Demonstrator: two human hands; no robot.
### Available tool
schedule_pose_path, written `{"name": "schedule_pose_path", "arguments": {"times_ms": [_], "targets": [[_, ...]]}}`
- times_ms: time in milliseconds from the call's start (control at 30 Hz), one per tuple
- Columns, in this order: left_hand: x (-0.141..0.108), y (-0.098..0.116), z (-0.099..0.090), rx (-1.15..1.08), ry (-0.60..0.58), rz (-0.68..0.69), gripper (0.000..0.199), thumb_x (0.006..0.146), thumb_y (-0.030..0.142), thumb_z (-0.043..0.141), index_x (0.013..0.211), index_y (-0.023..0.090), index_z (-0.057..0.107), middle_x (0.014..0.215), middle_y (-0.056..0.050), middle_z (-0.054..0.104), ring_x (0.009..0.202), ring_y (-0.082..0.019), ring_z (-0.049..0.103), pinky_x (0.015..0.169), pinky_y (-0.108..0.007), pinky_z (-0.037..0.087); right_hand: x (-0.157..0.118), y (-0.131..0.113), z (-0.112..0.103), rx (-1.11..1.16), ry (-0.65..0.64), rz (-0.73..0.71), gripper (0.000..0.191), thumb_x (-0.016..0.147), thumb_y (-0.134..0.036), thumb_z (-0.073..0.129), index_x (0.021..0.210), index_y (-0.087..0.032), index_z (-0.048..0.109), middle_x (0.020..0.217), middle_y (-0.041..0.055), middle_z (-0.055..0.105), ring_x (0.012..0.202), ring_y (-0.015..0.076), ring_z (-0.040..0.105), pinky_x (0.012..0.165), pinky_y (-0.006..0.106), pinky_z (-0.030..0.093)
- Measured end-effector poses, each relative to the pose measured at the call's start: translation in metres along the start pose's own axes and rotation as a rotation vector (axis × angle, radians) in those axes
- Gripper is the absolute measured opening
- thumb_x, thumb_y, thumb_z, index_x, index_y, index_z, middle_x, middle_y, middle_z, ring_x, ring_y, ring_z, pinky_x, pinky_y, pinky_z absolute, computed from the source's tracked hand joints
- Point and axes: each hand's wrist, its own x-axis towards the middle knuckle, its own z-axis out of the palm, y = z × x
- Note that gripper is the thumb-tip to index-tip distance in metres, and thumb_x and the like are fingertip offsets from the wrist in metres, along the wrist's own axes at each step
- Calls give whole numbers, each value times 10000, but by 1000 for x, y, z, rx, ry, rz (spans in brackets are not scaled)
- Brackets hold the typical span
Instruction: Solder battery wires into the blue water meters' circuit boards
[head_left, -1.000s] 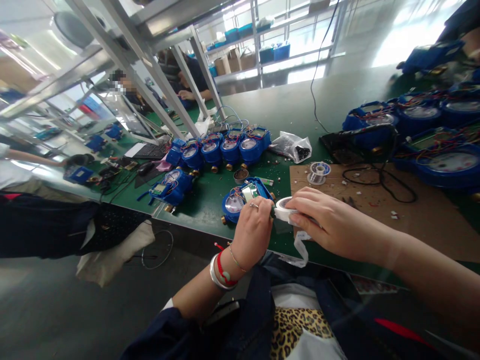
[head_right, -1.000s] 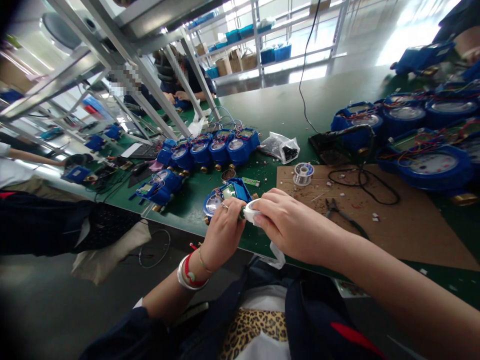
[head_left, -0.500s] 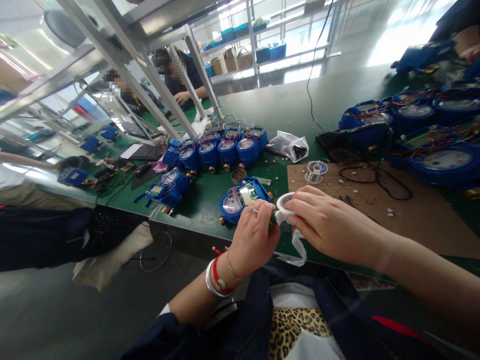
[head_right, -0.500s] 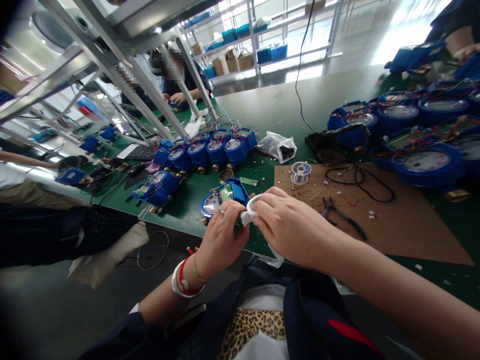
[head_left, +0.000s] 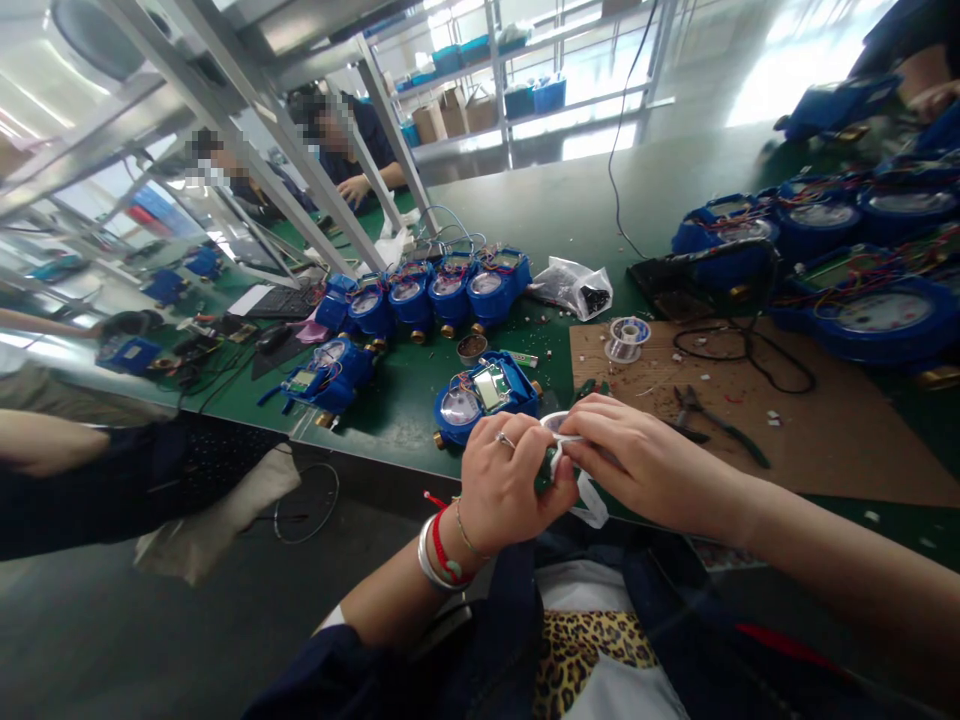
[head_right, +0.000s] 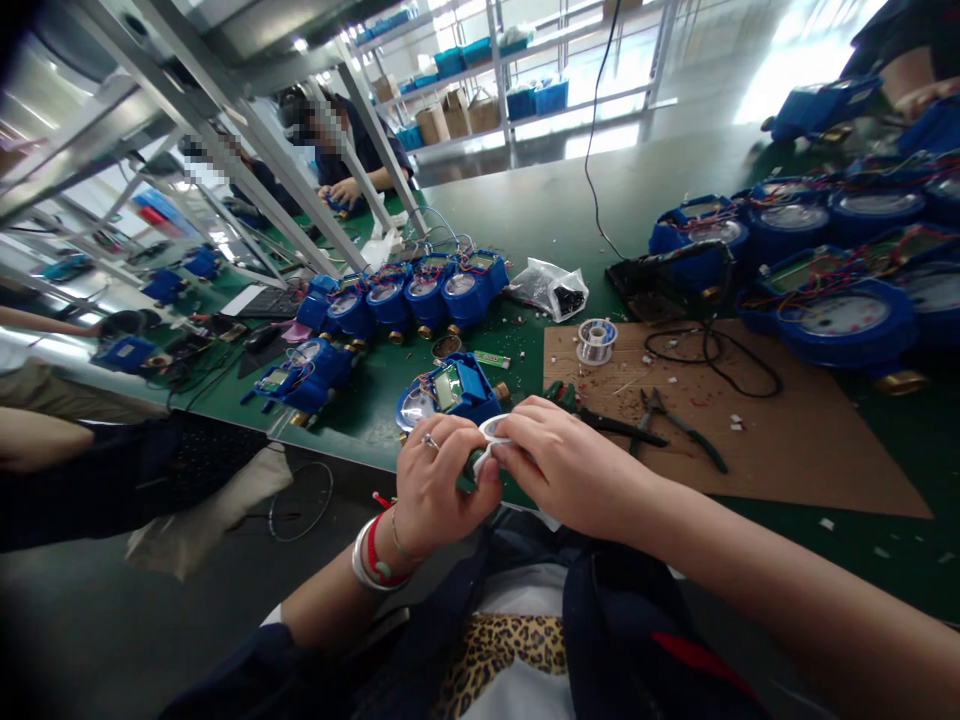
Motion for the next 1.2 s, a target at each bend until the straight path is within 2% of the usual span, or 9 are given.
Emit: {"name": "schedule_pose_path", "arguments": {"times_ms": [167, 233, 500, 600, 733, 933, 1033, 1100, 1200], "targets": [[-4, 16, -13, -165, -88, 245, 114, 778, 311, 520, 755, 202, 541, 722, -59, 601, 693, -193, 517, 688, -355, 378, 8, 37, 15, -212, 111, 229, 223, 955, -209, 396, 823, -149, 565, 858, 106, 625, 890, 234, 562, 822, 365, 435], [-3, 23, -19, -323, -140, 240, 139, 799, 326, 504, 746, 200, 531, 712, -56, 584, 690, -184, 503, 687, -351, 374, 12, 66, 19, -298, 93, 288, 238, 956, -237, 402, 826, -144, 579, 853, 107, 643, 887, 236, 577, 820, 360, 431], [7, -1, -13, -1375, -76, -636, 329, 894, 467, 468, 991, 166, 561, 930, -69, 537, 859, -167, 517, 837, -327, 443, 7, 143, 34, -655, -59, 416, 281, 930, -223, 397, 1004, -134, 653, 1046, 171, 634, 1086, 304, 488, 930, 484, 315], [9, -9, -11, -1666, -79, -834, 241, 816, 264, 584, 1029, 151, 600, 1009, -72, 561, 938, -174, 553, 910, -352, 456, 5, 150, 40, -682, -65, 448, 312, 906, -219, 392, 1039, -94, 645, 1072, 214, 610, 1095, 335, 474, 921, 507, 309], [10, -12, -13, -1753, -29, -912, 290, 827, 150, 554, 1114, 128, 598, 1052, -94, 612, 999, -197, 595, 988, -418, 432, 8, 155, 41, -689, -95, 463, 335, 870, -267, 418, 997, -69, 658, 1047, 217, 617, 1068, 348, 502, 906, 491, 340], [13, -12, -14, -1760, -16, -966, 241, 907, 234, 522, 1107, 113, 582, 1159, -152, 638, 1102, -263, 608, 1002, -449, 429, 15, 130, 28, -643, -9, 422, 516, 881, -360, 466, 1296, -52, 485, 1290, 205, 519, 1220, 340, 429, 1018, 492, 327], [16, -12, -11, -1733, 16, -974, 224, 910, 261, 528, 1060, 115, 608, 1142, -139, 656, 1053, -226, 635, 968, -387, 462, 17, 86, 17, -357, 132, 95, 549, 898, -334, 507, 1396, -154, 360, 1372, 128, 445, 1271, 242, 399, 1068, 392, 341], [19, -9, -8, -1718, 45, -957, 225, 910, 275, 530, 1042, 120, 626, 1093, -118, 676, 1003, -195, 651, 926, -333, 483, 18, 57, 13, -178, 155, -132, 484, 885, -328, 559, 1336, -219, 423, 1323, 109, 459, 1213, 225, 451, 1011, 373, 411], [23, -5, -2, -1744, 45, -918, 240, 915, 295, 523, 1042, 128, 640, 1041, -93, 688, 975, -160, 651, 865, -253, 491, 19, 30, 16, -162, 195, -263, 410, 840, -319, 639, 1229, -271, 516, 1269, 102, 460, 1134, 248, 486, 919, 403, 463]]}}
